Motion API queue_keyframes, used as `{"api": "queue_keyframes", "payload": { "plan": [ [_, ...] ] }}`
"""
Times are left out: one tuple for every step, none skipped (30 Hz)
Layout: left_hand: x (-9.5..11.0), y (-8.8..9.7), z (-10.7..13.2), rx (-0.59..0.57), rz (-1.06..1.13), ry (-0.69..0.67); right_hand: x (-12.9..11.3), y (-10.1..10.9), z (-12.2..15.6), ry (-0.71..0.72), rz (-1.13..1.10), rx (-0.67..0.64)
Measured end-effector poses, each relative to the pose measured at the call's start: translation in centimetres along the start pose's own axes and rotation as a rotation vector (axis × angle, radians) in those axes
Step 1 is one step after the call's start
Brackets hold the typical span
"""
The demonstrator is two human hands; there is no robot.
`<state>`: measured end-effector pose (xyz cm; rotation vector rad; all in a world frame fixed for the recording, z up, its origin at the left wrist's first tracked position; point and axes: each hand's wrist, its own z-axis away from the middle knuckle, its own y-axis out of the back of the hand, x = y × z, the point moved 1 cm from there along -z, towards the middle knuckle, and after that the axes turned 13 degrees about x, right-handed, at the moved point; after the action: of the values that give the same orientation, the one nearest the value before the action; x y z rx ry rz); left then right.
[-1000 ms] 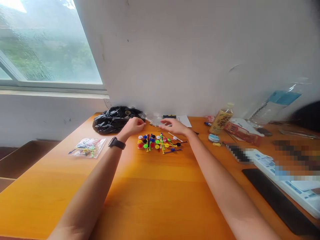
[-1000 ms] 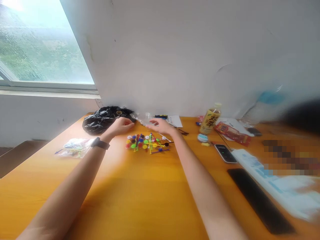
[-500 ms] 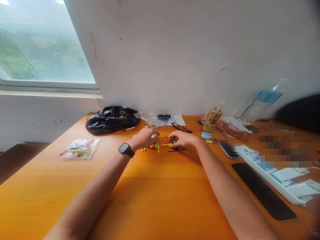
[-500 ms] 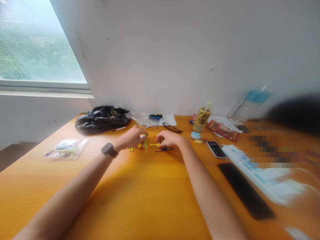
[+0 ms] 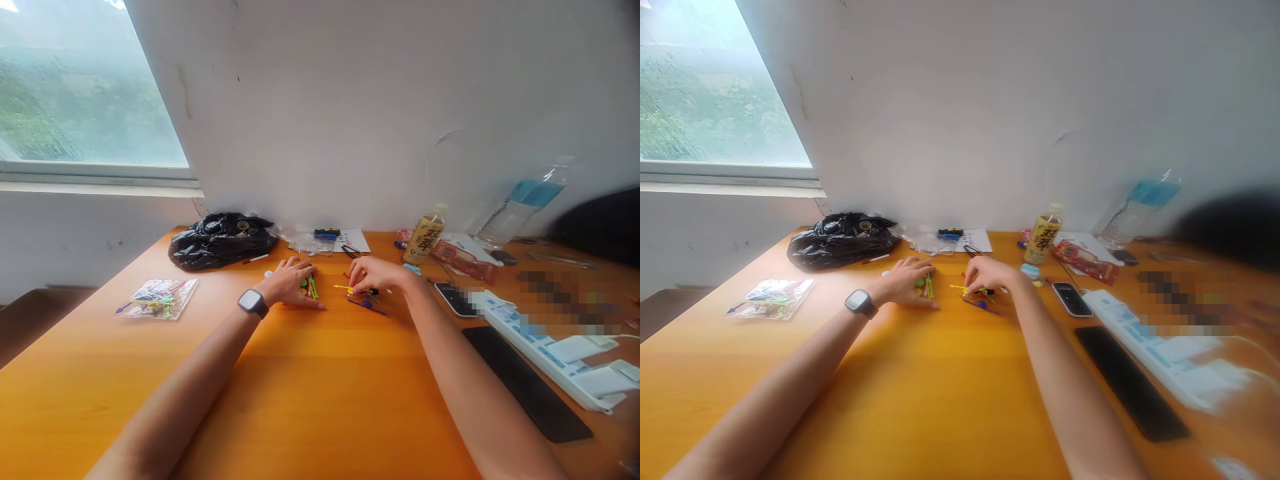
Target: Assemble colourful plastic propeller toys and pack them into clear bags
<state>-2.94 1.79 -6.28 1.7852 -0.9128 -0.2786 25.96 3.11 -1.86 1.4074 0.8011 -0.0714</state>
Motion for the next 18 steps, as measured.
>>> {"api": "queue_keyframes", "payload": {
  "plan": [
    [-0.1,0.0,0.0,-0.003,0.001,-0.002,-0.3,0.0,0.0,0.013,-0.01,0.021],
    [-0.2,0.0,0.0,-0.006,0.0,-0.004,-0.5,0.0,0.0,0.017,-0.017,0.047],
    [-0.2,0.0,0.0,-0.009,-0.002,-0.006,-0.7,0.0,-0.1,0.013,-0.022,0.075],
    [-0.3,0.0,-0.1,-0.01,-0.004,-0.009,-0.9,0.1,-0.1,0.002,-0.026,0.107],
    [-0.3,0.1,-0.1,-0.011,-0.005,-0.013,-1.1,0.1,-0.1,-0.016,-0.032,0.138],
    [-0.3,0.2,-0.1,-0.013,-0.006,-0.016,-1.2,0.1,-0.1,-0.036,-0.044,0.166],
    [-0.2,0.4,-0.1,-0.017,-0.005,-0.02,-1.4,0.1,-0.1,-0.051,-0.062,0.185],
    [-0.1,0.5,-0.2,-0.025,-0.003,-0.024,-1.6,0.1,-0.1,-0.061,-0.085,0.199],
    [-0.1,0.7,-0.2,-0.034,-0.001,-0.028,-1.8,0.1,-0.2,-0.067,-0.11,0.211],
    [0.0,0.8,-0.2,-0.04,0.004,-0.03,-2.0,0.1,-0.2,-0.068,-0.132,0.225],
    [0.1,0.9,-0.2,-0.042,0.009,-0.03,-2.1,0.0,-0.3,-0.065,-0.149,0.24],
    [0.2,1.0,-0.2,-0.038,0.014,-0.028,-2.2,-0.1,-0.4,-0.062,-0.161,0.252],
    [0.3,1.0,-0.3,-0.03,0.02,-0.026,-2.3,-0.2,-0.4,-0.063,-0.17,0.257],
    [0.4,0.9,-0.3,-0.02,0.026,-0.026,-2.4,-0.4,-0.5,-0.068,-0.179,0.253],
    [0.4,0.8,-0.3,-0.011,0.031,-0.028,-2.4,-0.6,-0.5,-0.074,-0.188,0.24],
    [0.5,0.6,-0.4,-0.005,0.035,-0.031,-2.4,-0.8,-0.5,-0.079,-0.199,0.221],
    [0.6,0.4,-0.4,-0.003,0.036,-0.036,-2.4,-1.1,-0.6,-0.082,-0.21,0.203],
    [0.6,0.1,-0.4,0.0,0.036,-0.039,-2.3,-1.3,-0.6,-0.083,-0.22,0.187]
  ]
}}
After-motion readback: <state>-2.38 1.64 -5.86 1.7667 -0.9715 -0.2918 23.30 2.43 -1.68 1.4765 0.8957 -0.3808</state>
